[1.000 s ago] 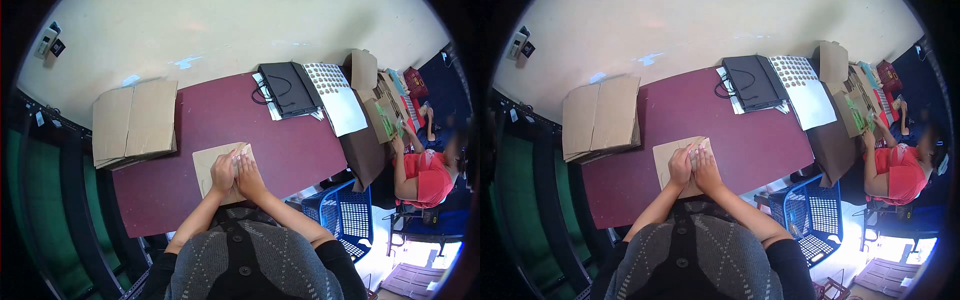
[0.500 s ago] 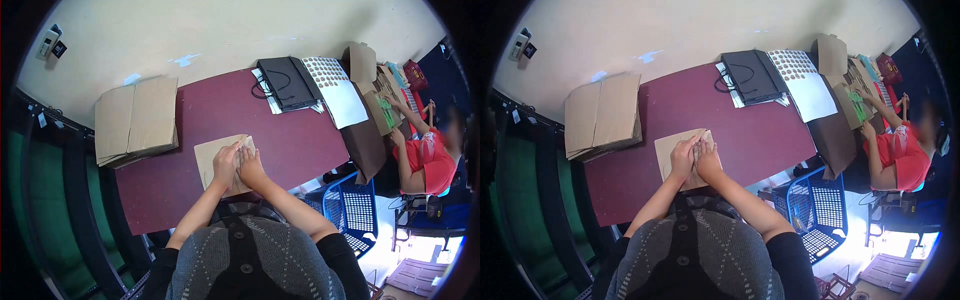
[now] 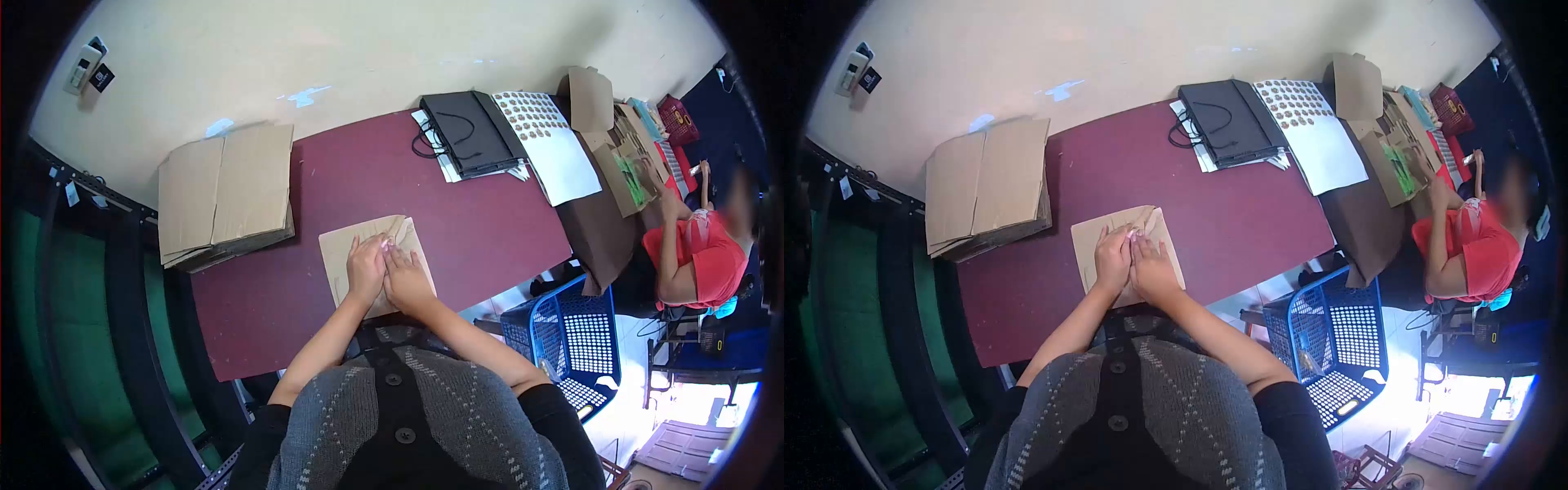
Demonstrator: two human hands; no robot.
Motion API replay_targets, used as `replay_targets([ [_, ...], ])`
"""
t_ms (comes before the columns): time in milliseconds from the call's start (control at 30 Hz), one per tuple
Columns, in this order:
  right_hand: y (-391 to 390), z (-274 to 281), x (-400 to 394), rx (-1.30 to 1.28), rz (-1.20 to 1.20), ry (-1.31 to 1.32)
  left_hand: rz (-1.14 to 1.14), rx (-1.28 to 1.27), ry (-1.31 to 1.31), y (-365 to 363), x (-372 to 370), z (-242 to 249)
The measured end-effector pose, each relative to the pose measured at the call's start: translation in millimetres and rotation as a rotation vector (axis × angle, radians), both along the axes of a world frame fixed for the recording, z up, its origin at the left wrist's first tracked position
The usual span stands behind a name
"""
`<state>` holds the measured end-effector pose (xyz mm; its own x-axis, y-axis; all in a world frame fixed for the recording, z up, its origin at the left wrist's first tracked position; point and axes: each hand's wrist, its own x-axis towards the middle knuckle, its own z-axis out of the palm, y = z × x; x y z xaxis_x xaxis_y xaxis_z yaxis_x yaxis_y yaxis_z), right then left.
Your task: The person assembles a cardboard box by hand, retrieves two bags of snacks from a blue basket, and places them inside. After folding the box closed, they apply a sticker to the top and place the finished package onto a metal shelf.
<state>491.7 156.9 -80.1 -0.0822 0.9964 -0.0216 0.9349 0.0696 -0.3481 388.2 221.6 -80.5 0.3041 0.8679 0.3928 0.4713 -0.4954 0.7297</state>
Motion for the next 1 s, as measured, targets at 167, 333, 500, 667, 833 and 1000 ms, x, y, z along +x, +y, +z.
replay_targets([
  [167,11,-1,5,-0.122,-0.039,0.047,-0.033,0.069,0.085,-3,2,-1],
  [333,37,18,15,-0.154,0.056,0.001,-0.042,0.067,0.088,1,2,3],
  [500,29,2,23,0.269,0.084,-0.067,-0.037,0.062,0.090,2,-1,5],
  [667,36,-14,28,0.083,0.005,-0.018,-0.090,0.052,0.109,6,1,-2],
  [833,41,-15,47,0.155,-0.026,0.403,-0.174,-0.018,0.122,3,-1,4],
  [1000,19,-26,51,0.401,-0.401,0.641,-0.224,0.003,0.317,3,-3,-2],
])
